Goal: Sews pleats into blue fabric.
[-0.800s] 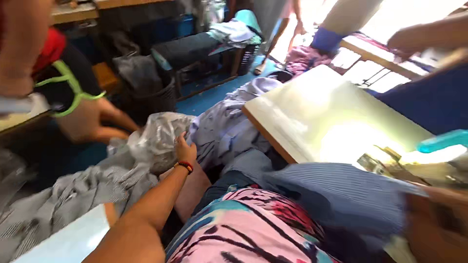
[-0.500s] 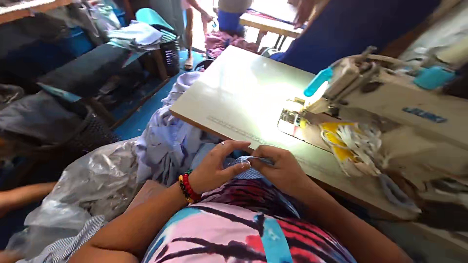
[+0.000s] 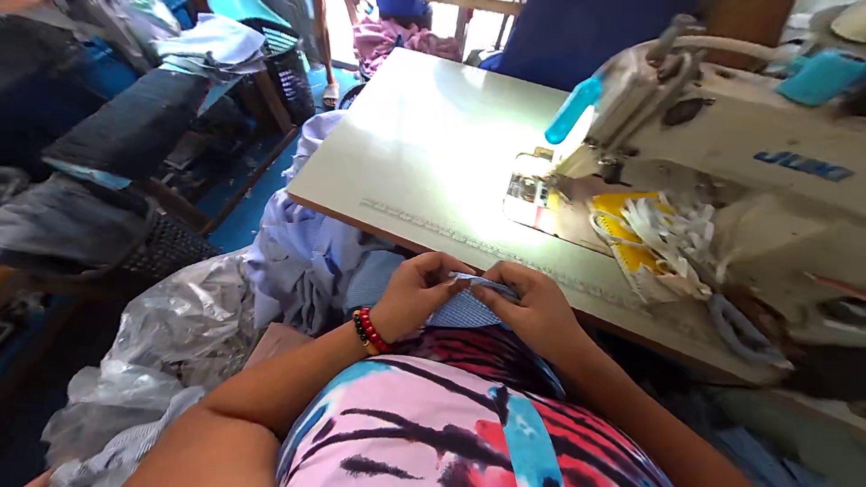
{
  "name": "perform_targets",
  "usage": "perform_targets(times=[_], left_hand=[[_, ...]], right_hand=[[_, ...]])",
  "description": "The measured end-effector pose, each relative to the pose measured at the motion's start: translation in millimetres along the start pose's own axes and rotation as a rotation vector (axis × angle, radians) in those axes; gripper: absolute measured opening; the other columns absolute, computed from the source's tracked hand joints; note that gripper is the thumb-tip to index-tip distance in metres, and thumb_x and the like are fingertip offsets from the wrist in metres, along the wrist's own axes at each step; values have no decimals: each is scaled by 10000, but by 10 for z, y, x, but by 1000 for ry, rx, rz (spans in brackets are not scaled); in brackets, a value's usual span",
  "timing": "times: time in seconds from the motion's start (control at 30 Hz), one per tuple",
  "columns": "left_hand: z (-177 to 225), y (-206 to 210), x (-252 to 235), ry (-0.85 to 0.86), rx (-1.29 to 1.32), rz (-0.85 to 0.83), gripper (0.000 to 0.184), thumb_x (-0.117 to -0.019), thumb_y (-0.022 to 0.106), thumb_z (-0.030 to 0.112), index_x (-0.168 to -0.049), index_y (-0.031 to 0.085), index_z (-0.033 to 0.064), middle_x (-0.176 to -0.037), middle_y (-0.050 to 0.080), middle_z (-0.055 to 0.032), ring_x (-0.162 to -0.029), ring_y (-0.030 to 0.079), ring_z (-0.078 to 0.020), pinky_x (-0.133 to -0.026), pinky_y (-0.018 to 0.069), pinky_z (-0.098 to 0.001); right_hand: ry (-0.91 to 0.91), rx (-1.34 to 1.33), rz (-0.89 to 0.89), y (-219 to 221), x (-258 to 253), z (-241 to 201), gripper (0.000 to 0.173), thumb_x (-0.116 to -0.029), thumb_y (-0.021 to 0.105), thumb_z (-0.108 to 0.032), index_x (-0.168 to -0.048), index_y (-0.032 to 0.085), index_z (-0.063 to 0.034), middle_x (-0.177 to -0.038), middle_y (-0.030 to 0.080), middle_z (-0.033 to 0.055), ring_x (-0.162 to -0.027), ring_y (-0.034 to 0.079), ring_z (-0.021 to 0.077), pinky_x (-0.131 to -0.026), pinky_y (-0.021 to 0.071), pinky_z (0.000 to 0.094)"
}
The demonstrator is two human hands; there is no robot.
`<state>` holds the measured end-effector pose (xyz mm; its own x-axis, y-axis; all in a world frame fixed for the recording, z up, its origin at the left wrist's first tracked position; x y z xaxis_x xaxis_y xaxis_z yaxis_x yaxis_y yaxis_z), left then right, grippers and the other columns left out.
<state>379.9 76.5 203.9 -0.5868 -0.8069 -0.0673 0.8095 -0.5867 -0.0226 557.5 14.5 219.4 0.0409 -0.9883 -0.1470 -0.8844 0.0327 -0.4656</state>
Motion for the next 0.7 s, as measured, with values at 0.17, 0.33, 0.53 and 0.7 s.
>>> perform_targets(times=[0.17, 0.33, 0.53, 0.7], left_hand=[[40, -6, -12, 19, -41, 2, 176, -933, 690, 70, -1074, 690, -35, -862, 648, -11, -733, 565, 2, -704, 489, -174], [61, -57, 32, -54, 55, 37, 155, -920, 680, 35, -1063, 673, -27, -805, 616, 30, -706, 556, 14, -680, 483, -172], [-64, -21, 30, -204, 234, 41, 105, -926, 676, 24, -1022, 647, 56, -829, 678, 21, -769, 656, -58, -761, 572, -270], [-115, -5, 32, -178, 352, 59, 146, -904, 689, -24, -995, 660, 87, -831, 690, 14, -776, 661, -69, -774, 573, -274]], right_hand=[[-121, -8, 34, 53, -3, 67, 213, -982, 620, -254, -940, 691, -58, -824, 640, -70, -713, 554, -96, -646, 473, 87], [-102, -82, 72, 107, -17, 12, 133, -951, 641, -169, -970, 693, -49, -829, 664, -89, -708, 573, -113, -646, 486, 67], [-45, -100, 72, 182, -5, 98, 194, -1000, 594, -220, -970, 691, -55, -853, 653, -35, -767, 593, -39, -707, 514, 160], [-15, -128, 77, 228, 18, 116, 158, -1013, 588, -206, -977, 666, -74, -821, 639, -46, -733, 583, -42, -686, 501, 146]])
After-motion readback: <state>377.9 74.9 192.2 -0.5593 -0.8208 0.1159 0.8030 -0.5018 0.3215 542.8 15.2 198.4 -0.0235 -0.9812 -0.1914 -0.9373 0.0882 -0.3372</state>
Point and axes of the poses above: each hand's wrist, its own x-axis away from the middle knuckle, its own y-axis out of the palm, z = x × y, the point moved 3 cm from there along -x, towards the middle knuckle
